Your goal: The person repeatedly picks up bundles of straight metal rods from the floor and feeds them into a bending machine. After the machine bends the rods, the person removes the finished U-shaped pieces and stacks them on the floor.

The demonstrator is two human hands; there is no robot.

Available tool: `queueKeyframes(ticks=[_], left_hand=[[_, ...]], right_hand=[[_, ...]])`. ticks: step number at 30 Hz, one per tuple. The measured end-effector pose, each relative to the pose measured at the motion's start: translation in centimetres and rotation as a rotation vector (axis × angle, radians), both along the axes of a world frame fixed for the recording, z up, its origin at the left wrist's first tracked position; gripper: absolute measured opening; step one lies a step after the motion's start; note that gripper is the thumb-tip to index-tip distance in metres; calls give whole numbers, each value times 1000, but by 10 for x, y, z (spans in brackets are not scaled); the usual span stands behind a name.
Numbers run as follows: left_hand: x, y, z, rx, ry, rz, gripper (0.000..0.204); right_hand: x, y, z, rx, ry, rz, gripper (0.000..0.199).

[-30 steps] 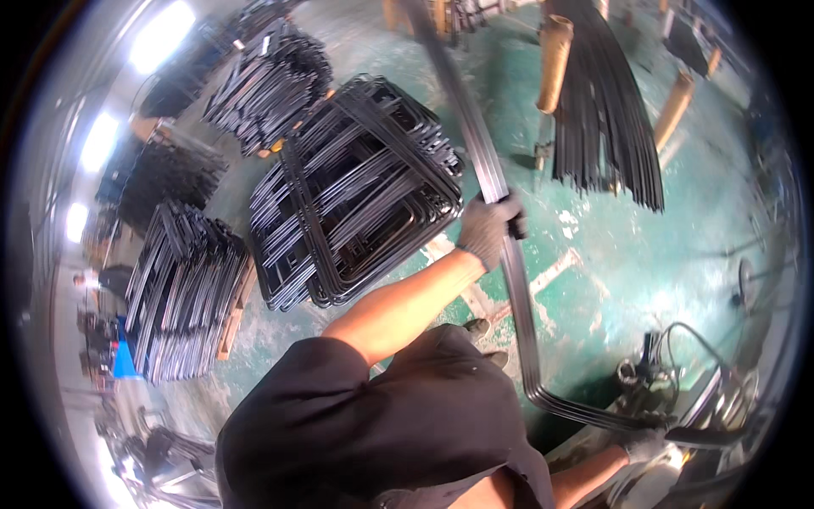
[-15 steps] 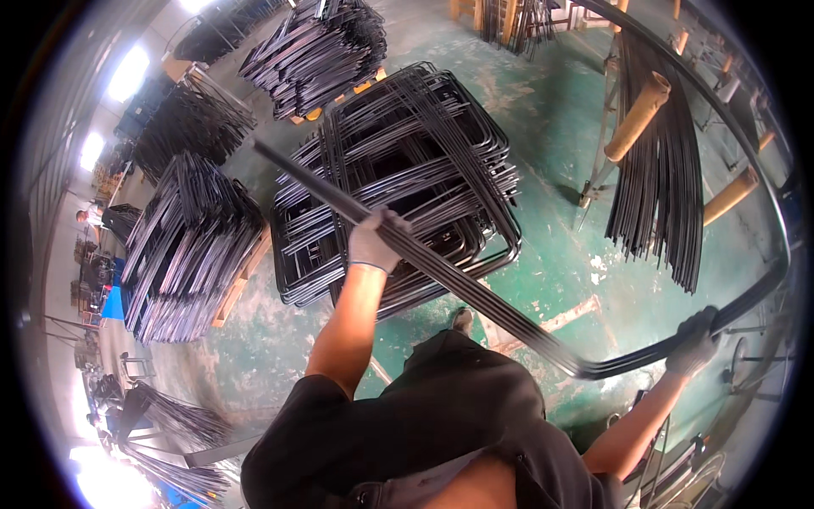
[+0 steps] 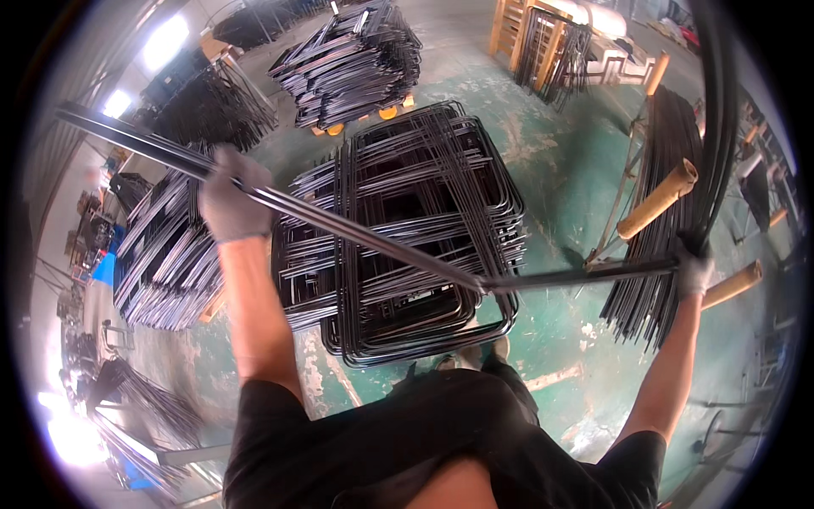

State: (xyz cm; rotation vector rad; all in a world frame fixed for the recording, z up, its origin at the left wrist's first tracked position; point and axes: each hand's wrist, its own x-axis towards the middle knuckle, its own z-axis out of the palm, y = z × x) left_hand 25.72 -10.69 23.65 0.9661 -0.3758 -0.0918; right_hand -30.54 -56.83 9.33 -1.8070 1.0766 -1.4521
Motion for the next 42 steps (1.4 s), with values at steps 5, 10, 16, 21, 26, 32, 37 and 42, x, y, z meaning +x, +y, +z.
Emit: queueKeyframes(ticks=[5, 10, 16, 21, 26, 32, 37, 42], left_hand=[[-16, -41, 113, 541, -909, 288, 30], [-123, -133, 178, 384, -489, 185, 2], [-137, -196, 208, 1195, -1204, 888, 13], [-91, -248, 204, 409, -1129, 584, 21], [-69, -249, 194, 462, -1446, 701, 21], [-114, -235, 186, 522, -1155, 447, 23], [-71, -295, 166, 354, -1192, 174, 28], [-52, -292, 169, 470, -1434, 489, 29]], right_hand=[[122, -3, 71, -35, -178, 236, 24], [147, -27, 176, 140, -802, 357, 32], [179, -26, 122, 375, -992, 694, 30], [195, -20, 48, 465, -1070, 888, 35], [165, 10, 20, 814, -495, 673, 16], [78, -23, -22, 1860, -671, 1477, 69], [46, 39, -21, 2004, -578, 1383, 110], [52, 54, -2, 1797, -406, 1553, 98]])
